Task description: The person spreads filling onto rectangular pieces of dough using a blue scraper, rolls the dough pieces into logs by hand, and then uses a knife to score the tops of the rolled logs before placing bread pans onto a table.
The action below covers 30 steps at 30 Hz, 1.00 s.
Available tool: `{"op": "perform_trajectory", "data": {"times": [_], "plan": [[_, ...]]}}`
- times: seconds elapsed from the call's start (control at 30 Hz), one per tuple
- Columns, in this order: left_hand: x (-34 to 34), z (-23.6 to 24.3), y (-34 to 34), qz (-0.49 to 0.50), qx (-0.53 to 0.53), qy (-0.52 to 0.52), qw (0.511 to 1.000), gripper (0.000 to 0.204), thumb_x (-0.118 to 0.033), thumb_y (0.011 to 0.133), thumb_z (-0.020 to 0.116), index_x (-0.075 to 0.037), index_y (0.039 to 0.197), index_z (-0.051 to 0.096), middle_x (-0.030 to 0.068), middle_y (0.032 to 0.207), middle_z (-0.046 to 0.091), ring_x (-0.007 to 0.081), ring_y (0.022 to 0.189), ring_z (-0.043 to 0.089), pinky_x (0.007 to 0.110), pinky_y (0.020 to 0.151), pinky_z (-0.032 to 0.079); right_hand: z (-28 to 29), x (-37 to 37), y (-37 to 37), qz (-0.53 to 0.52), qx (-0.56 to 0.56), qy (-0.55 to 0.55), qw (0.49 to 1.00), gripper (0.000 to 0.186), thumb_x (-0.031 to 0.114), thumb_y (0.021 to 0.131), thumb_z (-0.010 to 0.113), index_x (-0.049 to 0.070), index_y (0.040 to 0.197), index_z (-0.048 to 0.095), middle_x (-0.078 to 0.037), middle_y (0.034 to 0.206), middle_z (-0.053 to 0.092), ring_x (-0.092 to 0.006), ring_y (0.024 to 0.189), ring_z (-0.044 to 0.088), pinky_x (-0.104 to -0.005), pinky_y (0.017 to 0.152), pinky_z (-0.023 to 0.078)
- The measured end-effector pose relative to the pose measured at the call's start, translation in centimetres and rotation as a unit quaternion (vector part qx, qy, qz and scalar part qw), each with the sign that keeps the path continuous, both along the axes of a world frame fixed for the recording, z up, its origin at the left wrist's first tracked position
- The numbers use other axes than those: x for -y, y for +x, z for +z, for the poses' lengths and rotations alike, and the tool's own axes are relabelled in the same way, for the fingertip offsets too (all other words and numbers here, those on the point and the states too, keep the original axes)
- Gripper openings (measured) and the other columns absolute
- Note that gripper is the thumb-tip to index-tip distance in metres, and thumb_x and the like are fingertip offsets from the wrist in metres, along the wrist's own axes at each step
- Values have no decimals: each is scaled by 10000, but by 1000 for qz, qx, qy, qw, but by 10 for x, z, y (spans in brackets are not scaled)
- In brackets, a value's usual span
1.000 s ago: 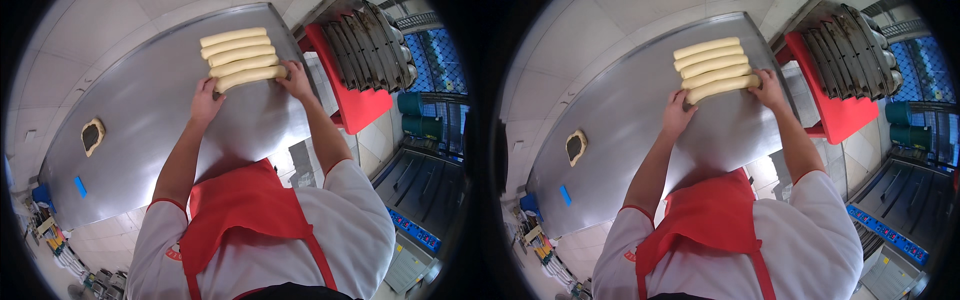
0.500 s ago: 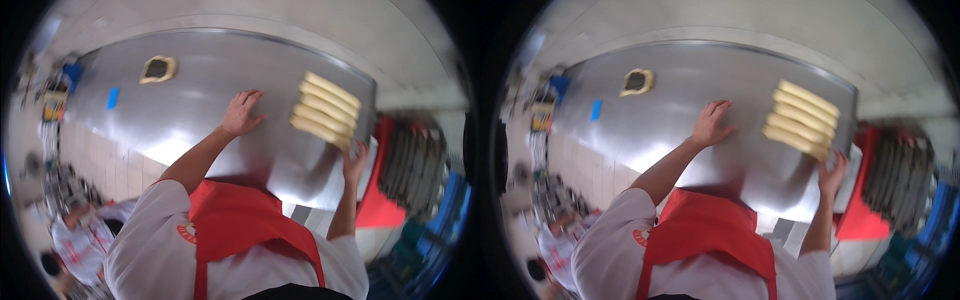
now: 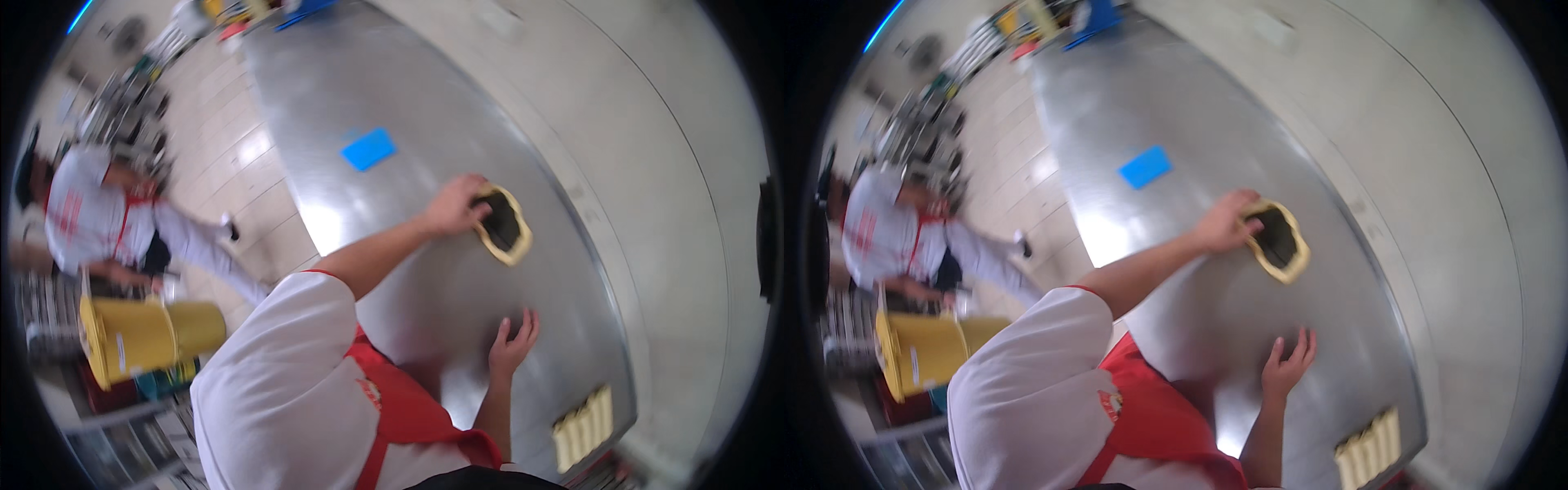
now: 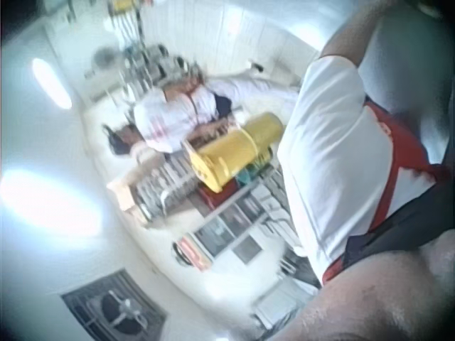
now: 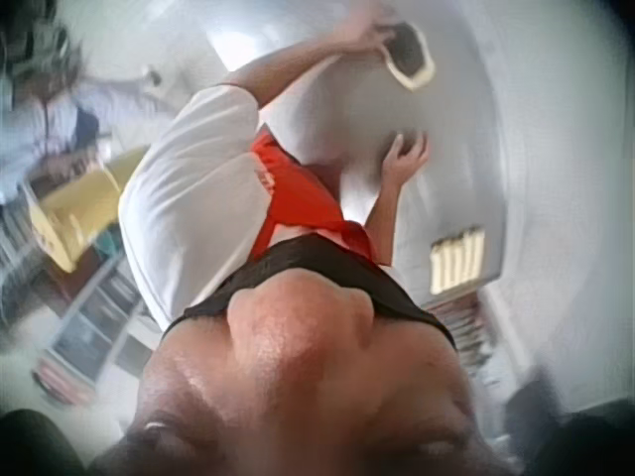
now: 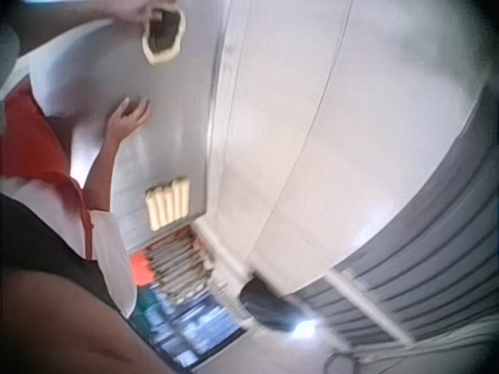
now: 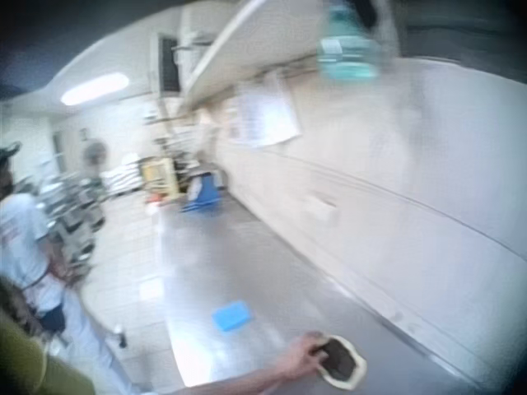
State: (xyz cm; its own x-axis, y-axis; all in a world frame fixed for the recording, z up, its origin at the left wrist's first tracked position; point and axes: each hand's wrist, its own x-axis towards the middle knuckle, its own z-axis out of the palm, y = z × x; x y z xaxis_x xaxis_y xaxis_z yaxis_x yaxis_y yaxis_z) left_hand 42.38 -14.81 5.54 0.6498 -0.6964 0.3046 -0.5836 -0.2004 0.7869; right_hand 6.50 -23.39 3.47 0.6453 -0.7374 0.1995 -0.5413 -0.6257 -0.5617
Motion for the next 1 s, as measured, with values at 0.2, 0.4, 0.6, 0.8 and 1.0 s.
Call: {"op": "perform_trajectory", "data": {"times": [0.2, 0.4, 0.6, 0.8, 1.0], "plan": [[-155, -26, -15, 4, 17, 55, 998, 537, -274, 970, 761, -31, 1416, 585, 214, 1461, 574, 417, 1386, 540, 505, 1161, 460, -34, -16, 28, 13, -118, -91, 989, 528, 350, 1107, 581, 99, 1570, 543, -199, 1673, 444, -426, 1530, 419, -568, 1241, 345], [-243, -20, -34, -61, 23, 54, 996, 518, -271, 967, 763, -41, 1402, 601, 203, 1479, 564, 409, 1399, 529, 515, 1164, 455, -29, -22, 40, -18, -155, -95, 983, 538, 372, 1125, 539, 96, 1586, 539, -163, 1701, 437, -398, 1564, 392, -566, 1259, 335], [-260, 44, -38, -80, -98, 31, 991, 491, -230, 976, 779, -35, 1400, 624, 185, 1389, 642, 373, 1299, 621, 479, 1130, 503, -34, -26, 37, -33, -139, -95, 985, 545, 387, 1124, 537, 97, 1586, 556, -158, 1696, 458, -388, 1563, 406, -534, 1273, 334], [-294, 215, -88, -298, -217, -106, 924, 393, -172, 996, 796, -5, 1335, 690, 145, 1231, 728, 319, 1130, 700, 410, 1020, 549, -27, -36, 43, -61, -133, -69, 987, 531, 385, 1114, 555, 58, 1530, 597, -138, 1693, 465, -362, 1577, 393, -532, 1275, 331], [-330, 320, -162, -523, -293, -323, 732, 252, -172, 1009, 785, 46, 1128, 740, 154, 1133, 732, 301, 1039, 696, 411, 924, 540, -38, -25, 21, -22, -101, -83, 991, 507, 343, 1097, 587, 48, 1509, 609, -144, 1677, 481, -367, 1571, 396, -522, 1270, 342]]}}
